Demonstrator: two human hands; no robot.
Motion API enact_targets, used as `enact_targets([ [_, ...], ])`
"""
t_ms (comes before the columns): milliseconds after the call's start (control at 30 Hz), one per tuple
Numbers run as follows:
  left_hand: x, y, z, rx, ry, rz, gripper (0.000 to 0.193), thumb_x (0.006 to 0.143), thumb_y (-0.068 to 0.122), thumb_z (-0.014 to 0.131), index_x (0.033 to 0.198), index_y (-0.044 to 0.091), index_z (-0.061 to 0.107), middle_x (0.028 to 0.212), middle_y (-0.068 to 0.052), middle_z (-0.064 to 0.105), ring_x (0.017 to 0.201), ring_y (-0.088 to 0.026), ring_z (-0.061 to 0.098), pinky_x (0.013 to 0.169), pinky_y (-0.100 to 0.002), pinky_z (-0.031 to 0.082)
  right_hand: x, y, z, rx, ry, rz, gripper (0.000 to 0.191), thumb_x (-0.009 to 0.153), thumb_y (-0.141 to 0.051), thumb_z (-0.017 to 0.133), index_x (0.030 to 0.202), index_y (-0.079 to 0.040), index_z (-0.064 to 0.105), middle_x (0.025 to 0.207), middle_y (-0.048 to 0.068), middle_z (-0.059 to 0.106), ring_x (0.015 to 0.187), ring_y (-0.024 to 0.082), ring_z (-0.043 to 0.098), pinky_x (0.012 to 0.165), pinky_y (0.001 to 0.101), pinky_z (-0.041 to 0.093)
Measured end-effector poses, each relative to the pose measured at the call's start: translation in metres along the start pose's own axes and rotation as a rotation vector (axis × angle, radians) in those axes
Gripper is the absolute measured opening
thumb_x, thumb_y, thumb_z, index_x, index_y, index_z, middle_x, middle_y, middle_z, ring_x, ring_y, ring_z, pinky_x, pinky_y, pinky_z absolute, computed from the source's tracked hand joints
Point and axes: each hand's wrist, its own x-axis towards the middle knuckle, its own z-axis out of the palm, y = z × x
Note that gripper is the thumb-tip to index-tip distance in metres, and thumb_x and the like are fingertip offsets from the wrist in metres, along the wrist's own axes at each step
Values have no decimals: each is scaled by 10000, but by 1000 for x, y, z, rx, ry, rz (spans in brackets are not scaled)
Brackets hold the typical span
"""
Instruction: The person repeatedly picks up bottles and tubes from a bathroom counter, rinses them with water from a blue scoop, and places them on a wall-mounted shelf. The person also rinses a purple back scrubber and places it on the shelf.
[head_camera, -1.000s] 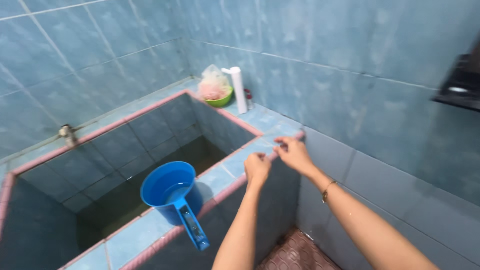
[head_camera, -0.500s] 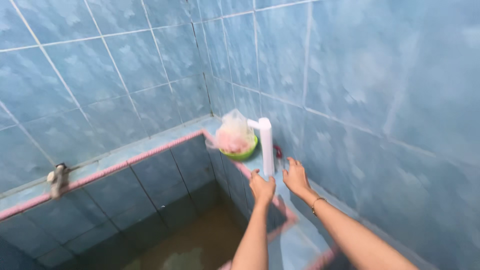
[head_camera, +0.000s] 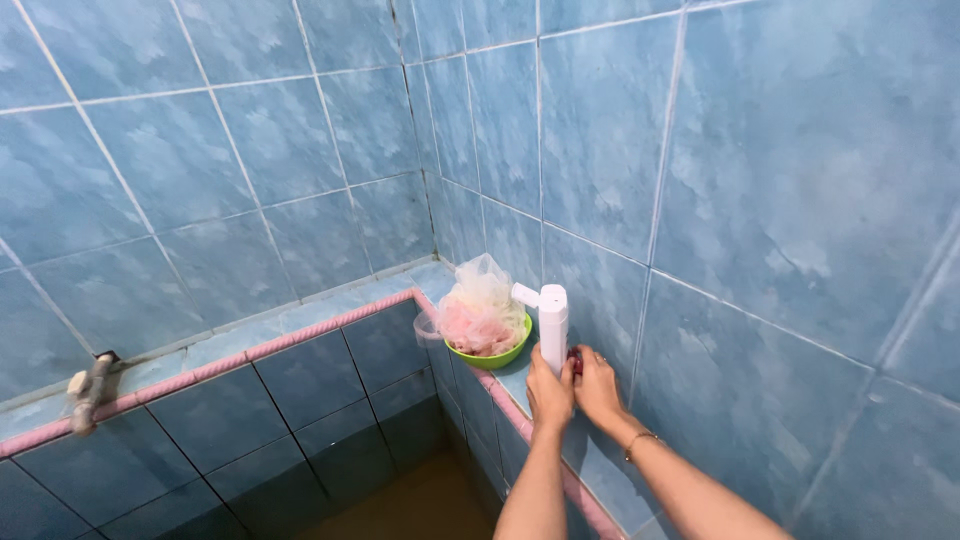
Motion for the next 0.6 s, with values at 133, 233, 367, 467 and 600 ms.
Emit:
enact_targets([
  [133,-35,32,-33,-45,-3,-34,621,810,315,776,1286,-15,552,1128,-289,695,1046,-456,678,899,-497,531,-30,-22,-32,25,102,-33,307,859,-17,633,1160,-34,693,1055,228,729,979,416,697,846,482,558],
  [233,-64,71,-84,-65,34,-36,608,748,356,784,1183,-25,599,1075,-285,716,1025,-444,697,892,-489,543,-73,-62,-75,89,118,90,272,907,-43,620,1154,-79,729,969,169,761,881,327,741,779,427,576],
  [367,-126,120,-168,-93,13,-67,626,696,379,779,1162,-9,623,1038,-263,745,1017,-421,724,900,-458,557,-152,-139,-137,228,156,195,232,954,-79,634,1169,-79,720,951,100,786,798,201,762,718,345,581],
  [467,-200,142,-224,10,-65,-120,648,665,353,823,1144,-34,621,1042,-274,730,1020,-412,723,902,-446,561,-220,-197,-164,304,111,174,220,952,-76,650,1161,-59,718,976,99,787,836,183,768,757,323,590],
  [600,-278,156,-284,19,3,-185,600,620,277,816,1083,-61,639,1032,-271,741,1005,-388,744,889,-429,576,-274,-249,-176,271,54,160,261,927,-20,648,1172,-46,733,962,118,789,851,178,768,778,322,593],
])
